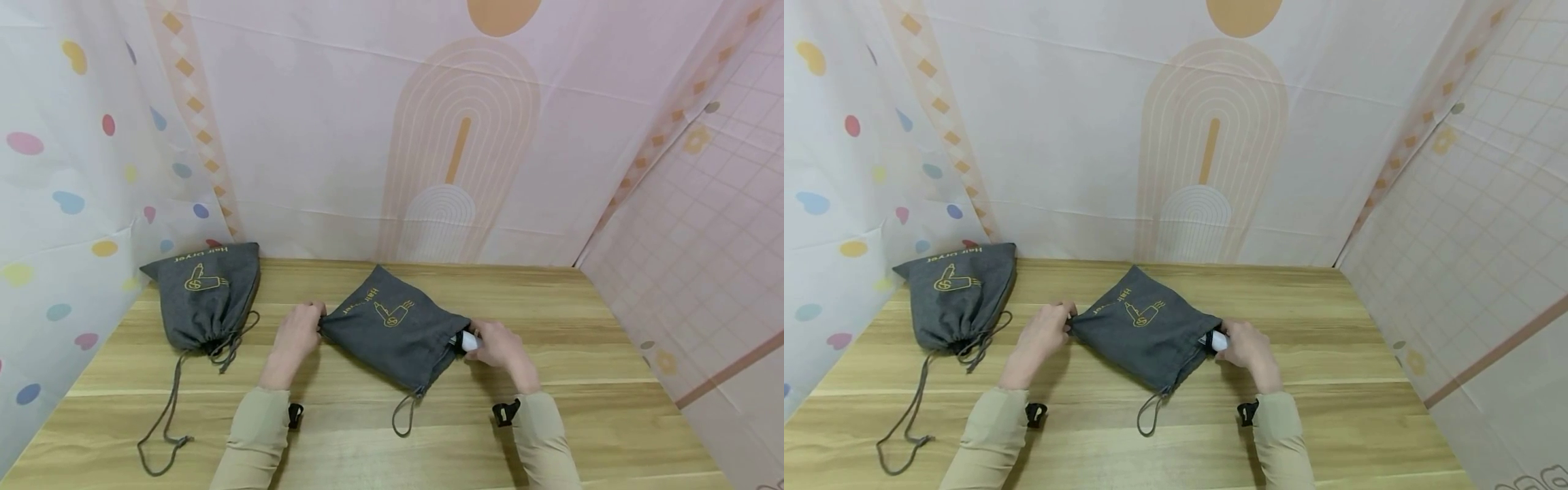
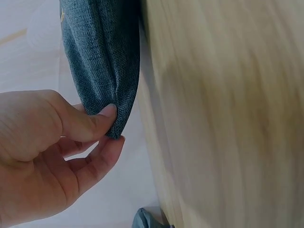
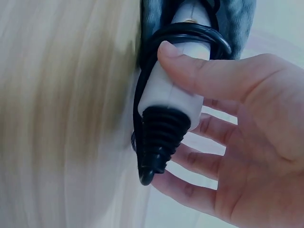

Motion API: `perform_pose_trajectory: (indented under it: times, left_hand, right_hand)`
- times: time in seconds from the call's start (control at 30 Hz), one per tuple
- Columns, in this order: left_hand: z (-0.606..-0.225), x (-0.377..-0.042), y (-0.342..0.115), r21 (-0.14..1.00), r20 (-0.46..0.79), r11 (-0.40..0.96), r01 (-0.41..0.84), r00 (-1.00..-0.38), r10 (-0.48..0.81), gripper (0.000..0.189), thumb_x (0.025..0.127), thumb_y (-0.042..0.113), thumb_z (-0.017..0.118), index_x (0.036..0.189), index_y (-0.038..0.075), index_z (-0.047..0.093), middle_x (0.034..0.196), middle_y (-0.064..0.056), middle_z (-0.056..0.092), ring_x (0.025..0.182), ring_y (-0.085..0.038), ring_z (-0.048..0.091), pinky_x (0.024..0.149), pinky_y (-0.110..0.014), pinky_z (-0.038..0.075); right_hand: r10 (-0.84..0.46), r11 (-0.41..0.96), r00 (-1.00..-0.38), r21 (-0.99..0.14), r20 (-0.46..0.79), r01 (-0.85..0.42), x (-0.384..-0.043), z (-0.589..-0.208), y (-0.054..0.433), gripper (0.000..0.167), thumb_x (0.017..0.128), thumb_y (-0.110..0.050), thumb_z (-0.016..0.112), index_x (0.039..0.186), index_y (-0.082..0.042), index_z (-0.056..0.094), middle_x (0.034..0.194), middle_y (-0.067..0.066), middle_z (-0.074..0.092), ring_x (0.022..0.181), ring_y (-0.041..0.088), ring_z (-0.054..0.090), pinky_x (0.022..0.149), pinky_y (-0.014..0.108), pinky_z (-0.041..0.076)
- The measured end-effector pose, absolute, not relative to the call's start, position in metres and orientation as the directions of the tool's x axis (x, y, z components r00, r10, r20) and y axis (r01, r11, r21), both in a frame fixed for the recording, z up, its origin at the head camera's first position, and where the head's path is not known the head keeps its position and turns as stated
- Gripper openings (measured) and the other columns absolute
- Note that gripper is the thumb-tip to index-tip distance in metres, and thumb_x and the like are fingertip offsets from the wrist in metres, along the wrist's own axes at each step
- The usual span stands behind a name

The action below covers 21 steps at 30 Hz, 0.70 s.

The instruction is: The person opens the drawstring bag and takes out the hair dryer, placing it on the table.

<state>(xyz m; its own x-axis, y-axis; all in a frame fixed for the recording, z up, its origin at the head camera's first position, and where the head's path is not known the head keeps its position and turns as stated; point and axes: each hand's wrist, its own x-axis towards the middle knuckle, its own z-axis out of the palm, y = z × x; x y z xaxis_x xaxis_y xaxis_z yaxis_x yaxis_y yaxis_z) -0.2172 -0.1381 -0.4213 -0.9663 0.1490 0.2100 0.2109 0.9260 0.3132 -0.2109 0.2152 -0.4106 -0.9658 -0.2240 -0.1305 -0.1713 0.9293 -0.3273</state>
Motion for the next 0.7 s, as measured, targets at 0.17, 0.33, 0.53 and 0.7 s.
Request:
perform_pose_trajectory:
  times: [0.17,0.33,0.53,0.7]
  left_hand:
    - [-0.422,-0.218,-0.138,0.316,0.206,0.924,0.215,-0.966,0.154,0.026,0.067,-0.015,0.063,0.088,0.001,0.063,0.088,-0.020,0.066,0.078,-0.036,0.064,0.065,-0.045,0.051]
    - [-0.424,-0.219,-0.136,0.313,0.214,0.924,0.222,-0.964,0.159,0.025,0.067,-0.014,0.065,0.088,0.000,0.063,0.087,-0.021,0.066,0.079,-0.038,0.064,0.066,-0.046,0.051]
    - [-0.426,-0.220,-0.135,0.314,0.175,0.924,0.216,-0.970,0.167,0.024,0.069,-0.013,0.065,0.090,-0.001,0.064,0.090,-0.021,0.066,0.081,-0.037,0.064,0.068,-0.046,0.051]
    - [-0.422,-0.217,-0.134,0.311,0.096,0.929,0.200,-0.979,0.179,0.022,0.069,-0.012,0.063,0.085,0.002,0.064,0.089,-0.019,0.068,0.080,-0.033,0.065,0.066,-0.045,0.051]
  right_hand:
    - [-0.215,0.933,-0.967,-0.320,-0.137,-0.162,-0.211,-0.410,0.218,0.036,0.078,-0.020,0.077,0.109,-0.010,0.061,0.107,0.008,0.066,0.087,0.021,0.061,0.070,0.038,0.050]
    - [-0.204,0.936,-0.969,-0.317,-0.139,-0.151,-0.210,-0.410,0.217,0.036,0.077,-0.021,0.078,0.108,-0.011,0.061,0.106,0.007,0.066,0.087,0.021,0.061,0.071,0.039,0.050]
    - [-0.176,0.950,-0.974,-0.285,-0.143,-0.130,-0.211,-0.412,0.212,0.046,0.076,-0.040,0.077,0.111,-0.016,0.060,0.100,0.003,0.064,0.080,0.017,0.056,0.062,0.034,0.044]
    - [-0.157,0.960,-0.978,-0.255,-0.135,-0.119,-0.211,-0.413,0.208,0.049,0.077,-0.049,0.073,0.113,-0.019,0.060,0.096,0.002,0.063,0.080,0.019,0.056,0.063,0.037,0.043]
